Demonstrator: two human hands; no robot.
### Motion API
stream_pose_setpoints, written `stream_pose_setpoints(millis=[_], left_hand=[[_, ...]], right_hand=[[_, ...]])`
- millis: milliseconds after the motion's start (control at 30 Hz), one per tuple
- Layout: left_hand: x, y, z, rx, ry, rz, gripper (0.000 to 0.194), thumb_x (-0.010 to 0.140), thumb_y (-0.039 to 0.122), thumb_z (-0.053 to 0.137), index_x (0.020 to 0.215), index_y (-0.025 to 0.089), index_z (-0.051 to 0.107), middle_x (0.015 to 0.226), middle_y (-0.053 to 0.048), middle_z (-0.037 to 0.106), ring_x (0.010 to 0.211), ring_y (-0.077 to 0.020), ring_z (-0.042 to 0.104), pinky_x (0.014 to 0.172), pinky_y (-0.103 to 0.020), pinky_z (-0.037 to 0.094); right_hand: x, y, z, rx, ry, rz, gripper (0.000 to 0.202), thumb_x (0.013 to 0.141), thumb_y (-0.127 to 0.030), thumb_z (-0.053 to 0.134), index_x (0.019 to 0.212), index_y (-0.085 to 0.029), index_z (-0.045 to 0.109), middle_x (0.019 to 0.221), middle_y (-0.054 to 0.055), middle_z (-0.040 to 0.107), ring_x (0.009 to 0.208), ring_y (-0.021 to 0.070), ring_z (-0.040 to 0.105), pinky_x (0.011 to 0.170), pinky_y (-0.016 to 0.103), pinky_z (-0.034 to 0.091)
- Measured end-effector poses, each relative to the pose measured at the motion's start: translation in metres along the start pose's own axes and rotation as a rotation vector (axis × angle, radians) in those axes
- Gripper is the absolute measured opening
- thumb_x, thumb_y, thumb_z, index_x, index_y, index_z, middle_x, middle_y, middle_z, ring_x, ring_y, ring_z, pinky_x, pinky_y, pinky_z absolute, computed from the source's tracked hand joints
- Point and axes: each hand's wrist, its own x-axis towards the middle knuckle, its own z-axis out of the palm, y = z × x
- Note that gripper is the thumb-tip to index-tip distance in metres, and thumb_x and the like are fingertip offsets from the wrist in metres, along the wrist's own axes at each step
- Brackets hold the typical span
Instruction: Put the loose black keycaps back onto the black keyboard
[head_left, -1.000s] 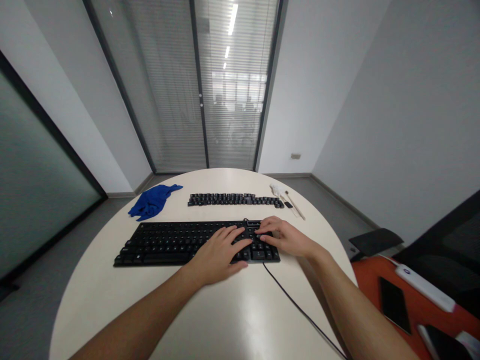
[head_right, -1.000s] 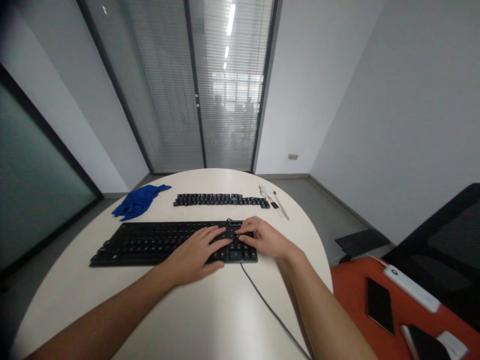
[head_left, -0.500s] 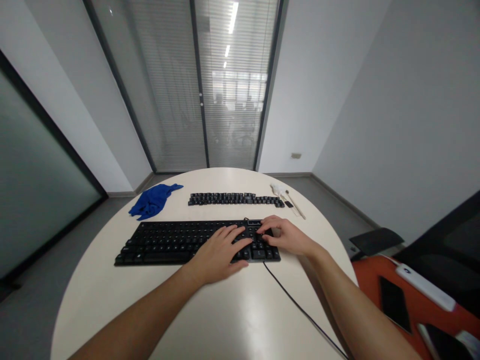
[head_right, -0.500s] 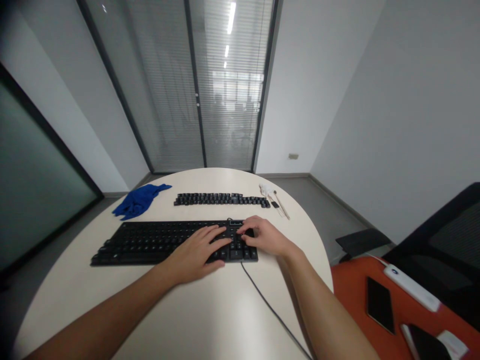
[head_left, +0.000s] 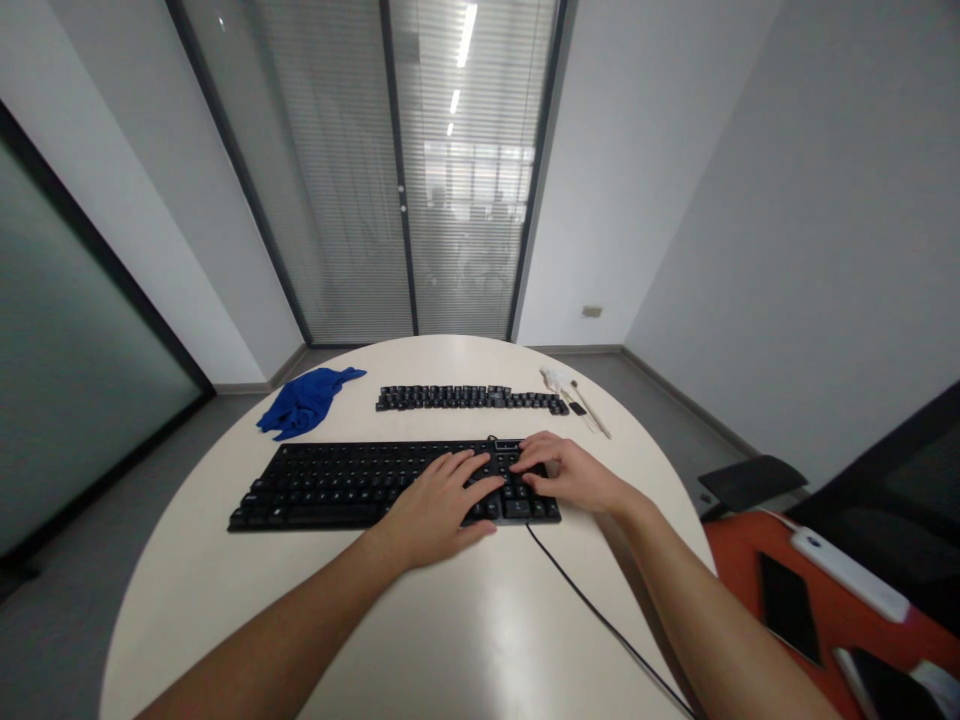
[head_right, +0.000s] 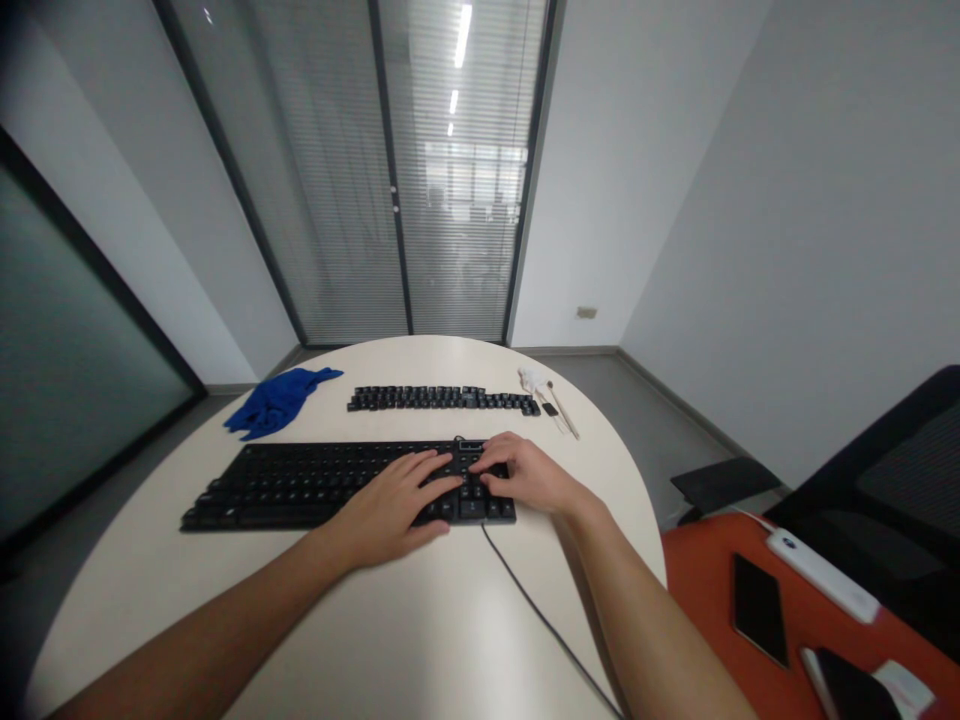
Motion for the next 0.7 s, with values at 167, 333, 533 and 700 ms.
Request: stream_pose_setpoints(millis=[167, 333, 533, 700], left_hand=[[0.0, 0.0, 0.001, 0.016, -0.007, -0.004, 0.056, 0.093, 0.046, 0.063, 0.144, 0.028, 0.047, 0.154, -0.01, 0.044, 0.142, -0.0327, 0.039, 0.117, -0.054, 0.033], [0.0, 0.001, 0.001, 0.019, 0.0, -0.003, 0.055, 0.093, 0.045, 0.063, 0.143, 0.027, 0.048, 0.153, -0.01, 0.045, 0.141, -0.0329, 0.04, 0.117, -0.053, 0.033], [0.001, 0.005, 0.001, 0.017, 0.039, -0.018, 0.062, 0.091, 0.043, 0.063, 0.148, 0.03, 0.044, 0.153, -0.009, 0.045, 0.139, -0.0334, 0.041, 0.116, -0.053, 0.034], [0.002, 0.008, 0.005, 0.036, 0.052, -0.016, 0.065, 0.091, 0.047, 0.063, 0.151, 0.034, 0.041, 0.154, -0.01, 0.042, 0.14, -0.0357, 0.039, 0.116, -0.056, 0.032]], right_hand=[[0.0, 0.0, 0.001, -0.02, -0.004, -0.011, 0.016, 0.084, -0.031, 0.073, 0.099, -0.027, 0.08, 0.098, 0.008, 0.074, 0.109, 0.0266, 0.062, 0.1, 0.045, 0.049], [0.0, -0.005, 0.0, -0.004, -0.005, 0.044, 0.027, 0.087, -0.032, 0.07, 0.113, -0.026, 0.075, 0.097, 0.007, 0.072, 0.11, 0.0263, 0.061, 0.102, 0.045, 0.047], [0.0, 0.001, 0.0, -0.086, 0.078, 0.047, 0.029, 0.091, -0.038, 0.066, 0.116, -0.024, 0.07, 0.117, 0.01, 0.068, 0.115, 0.0278, 0.06, 0.106, 0.05, 0.044], [-0.002, 0.013, 0.006, -0.051, 0.095, 0.133, 0.045, 0.089, -0.043, 0.067, 0.129, -0.022, 0.063, 0.136, 0.013, 0.059, 0.126, 0.0292, 0.055, 0.113, 0.052, 0.04]])
